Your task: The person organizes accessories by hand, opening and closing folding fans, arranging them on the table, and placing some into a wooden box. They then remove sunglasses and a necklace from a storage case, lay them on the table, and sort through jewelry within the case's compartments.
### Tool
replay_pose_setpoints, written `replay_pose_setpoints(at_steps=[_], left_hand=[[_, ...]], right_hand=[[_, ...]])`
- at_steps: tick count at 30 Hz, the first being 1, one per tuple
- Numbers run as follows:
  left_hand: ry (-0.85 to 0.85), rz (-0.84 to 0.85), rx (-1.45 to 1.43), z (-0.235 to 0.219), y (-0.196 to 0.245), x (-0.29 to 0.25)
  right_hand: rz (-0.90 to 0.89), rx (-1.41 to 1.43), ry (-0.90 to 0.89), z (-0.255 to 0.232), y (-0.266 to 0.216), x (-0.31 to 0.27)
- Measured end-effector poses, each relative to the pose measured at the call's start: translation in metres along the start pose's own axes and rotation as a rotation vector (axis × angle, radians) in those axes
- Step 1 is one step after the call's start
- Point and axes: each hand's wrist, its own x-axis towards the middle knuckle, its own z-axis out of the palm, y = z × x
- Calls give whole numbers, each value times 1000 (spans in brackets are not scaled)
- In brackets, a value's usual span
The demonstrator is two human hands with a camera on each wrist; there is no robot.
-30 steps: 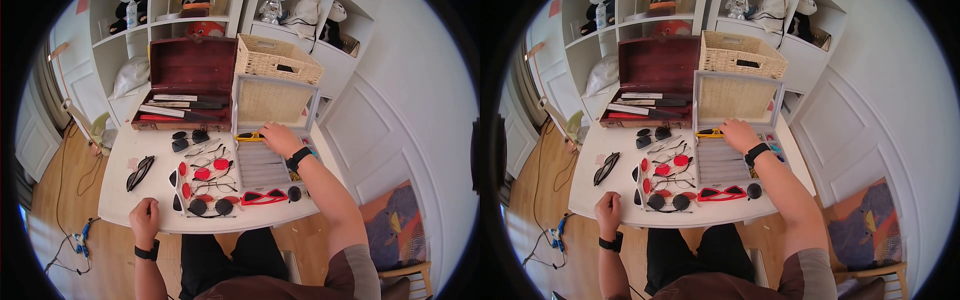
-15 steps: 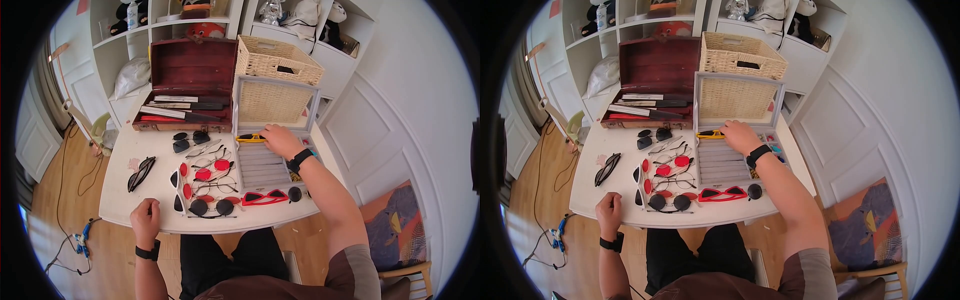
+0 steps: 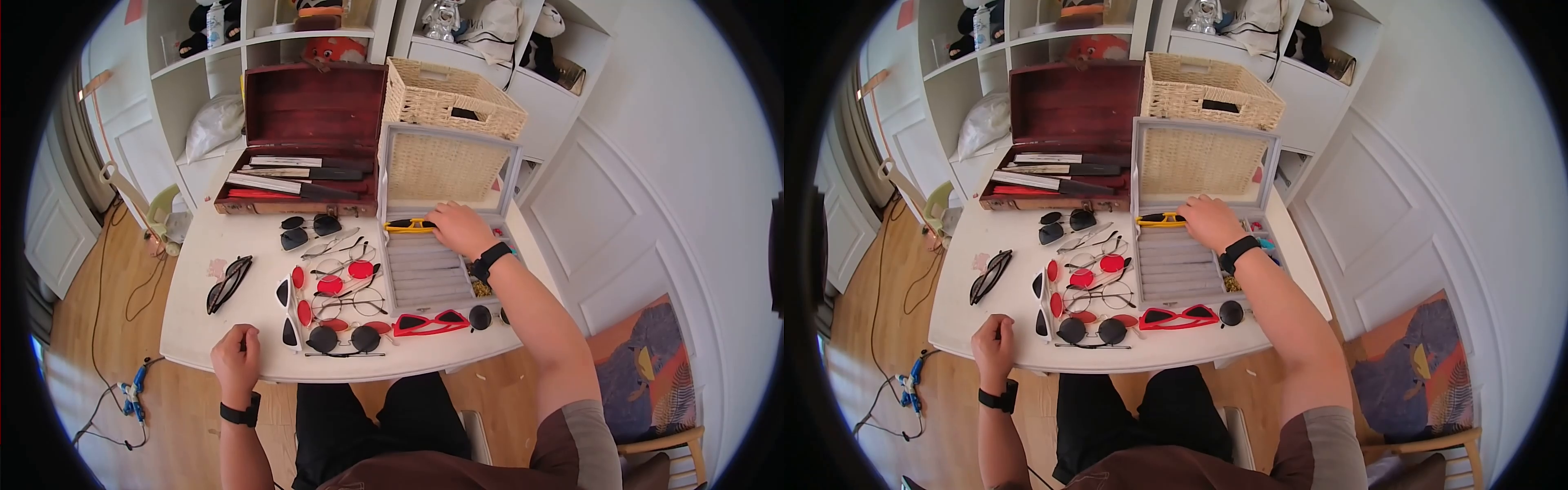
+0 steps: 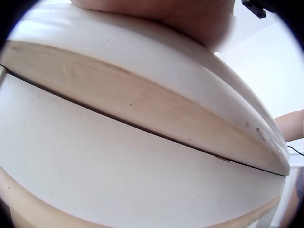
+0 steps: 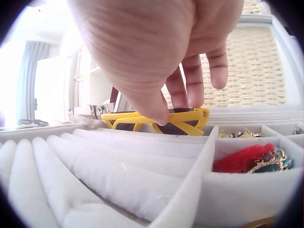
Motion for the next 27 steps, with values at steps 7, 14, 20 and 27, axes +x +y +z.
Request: replay_pose_setpoints(at_steps=[7,14,20,27], left_hand=[[10,18,-4,-1,0,1],[10,24,-7,0,-1,1],[7,9,-8,-1,1,1],[4,27,-6,0,-1,1]], right_hand=[[37,36,-72,1,1,4],[22,41,-93,-9,-2,-4],[36,63,-76,-19,-3,-8],[68,109,20,-35,12,-20]])
